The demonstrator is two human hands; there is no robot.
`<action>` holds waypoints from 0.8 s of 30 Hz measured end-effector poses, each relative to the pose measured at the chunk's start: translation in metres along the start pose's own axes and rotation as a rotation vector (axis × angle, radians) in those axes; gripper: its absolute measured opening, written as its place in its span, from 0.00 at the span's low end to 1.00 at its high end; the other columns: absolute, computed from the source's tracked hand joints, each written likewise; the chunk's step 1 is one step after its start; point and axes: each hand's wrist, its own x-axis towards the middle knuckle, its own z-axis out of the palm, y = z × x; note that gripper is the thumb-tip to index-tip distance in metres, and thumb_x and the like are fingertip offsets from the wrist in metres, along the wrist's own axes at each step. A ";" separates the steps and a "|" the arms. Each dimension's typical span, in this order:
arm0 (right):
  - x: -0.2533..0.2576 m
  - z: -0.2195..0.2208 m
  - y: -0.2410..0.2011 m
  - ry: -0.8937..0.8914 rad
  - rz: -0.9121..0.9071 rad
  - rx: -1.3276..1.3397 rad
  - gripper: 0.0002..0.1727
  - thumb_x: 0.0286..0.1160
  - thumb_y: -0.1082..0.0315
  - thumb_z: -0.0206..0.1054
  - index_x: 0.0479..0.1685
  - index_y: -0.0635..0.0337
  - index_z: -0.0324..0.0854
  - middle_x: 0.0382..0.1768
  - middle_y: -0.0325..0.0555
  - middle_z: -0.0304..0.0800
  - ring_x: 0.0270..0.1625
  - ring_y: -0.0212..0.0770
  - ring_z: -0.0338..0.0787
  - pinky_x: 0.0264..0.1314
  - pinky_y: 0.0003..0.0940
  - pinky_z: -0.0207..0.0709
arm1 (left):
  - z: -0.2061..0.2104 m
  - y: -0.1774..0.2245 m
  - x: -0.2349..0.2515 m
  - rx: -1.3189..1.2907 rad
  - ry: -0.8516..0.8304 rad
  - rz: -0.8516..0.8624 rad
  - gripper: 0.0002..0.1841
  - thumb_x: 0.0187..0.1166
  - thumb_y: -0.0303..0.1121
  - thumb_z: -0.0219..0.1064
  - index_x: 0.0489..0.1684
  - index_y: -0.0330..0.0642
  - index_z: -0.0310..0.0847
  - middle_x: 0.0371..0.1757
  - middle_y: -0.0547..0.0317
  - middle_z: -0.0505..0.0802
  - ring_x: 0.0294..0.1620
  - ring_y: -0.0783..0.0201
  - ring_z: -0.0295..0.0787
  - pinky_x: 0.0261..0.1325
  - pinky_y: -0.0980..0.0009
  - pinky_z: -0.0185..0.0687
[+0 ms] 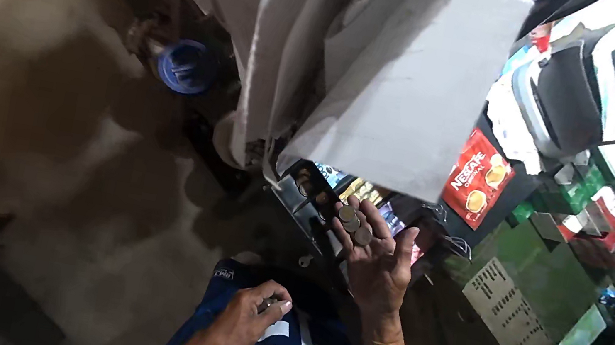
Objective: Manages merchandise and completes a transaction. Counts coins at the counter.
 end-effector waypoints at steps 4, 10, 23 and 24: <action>0.003 0.001 0.000 -0.023 -0.023 -0.016 0.46 0.78 0.29 0.55 0.77 0.62 0.75 0.75 0.59 0.81 0.76 0.56 0.83 0.81 0.55 0.74 | -0.001 -0.001 -0.001 -0.001 0.007 -0.019 0.11 0.85 0.38 0.64 0.51 0.43 0.87 0.34 0.66 0.89 0.24 0.77 0.80 0.27 0.80 0.77; 0.007 0.005 0.005 -0.025 -0.023 -0.037 0.47 0.78 0.28 0.54 0.79 0.63 0.73 0.76 0.61 0.81 0.76 0.57 0.83 0.81 0.54 0.75 | -0.003 0.000 -0.002 0.003 0.019 -0.019 0.11 0.86 0.39 0.64 0.51 0.43 0.87 0.33 0.66 0.89 0.24 0.77 0.81 0.28 0.81 0.78; 0.001 0.013 0.014 -0.159 -0.328 -0.715 0.48 0.89 0.34 0.39 0.82 0.76 0.66 0.78 0.58 0.79 0.81 0.43 0.78 0.87 0.42 0.69 | -0.009 -0.002 0.001 -0.121 0.040 0.067 0.19 0.93 0.43 0.51 0.58 0.39 0.84 0.35 0.67 0.89 0.22 0.78 0.78 0.23 0.80 0.75; -0.004 0.016 0.010 -0.153 -0.389 -0.781 0.46 0.92 0.37 0.39 0.81 0.78 0.66 0.77 0.58 0.79 0.81 0.40 0.78 0.88 0.40 0.69 | -0.011 -0.002 0.003 -0.134 0.053 0.091 0.21 0.94 0.45 0.49 0.59 0.40 0.84 0.35 0.68 0.89 0.22 0.78 0.77 0.23 0.81 0.74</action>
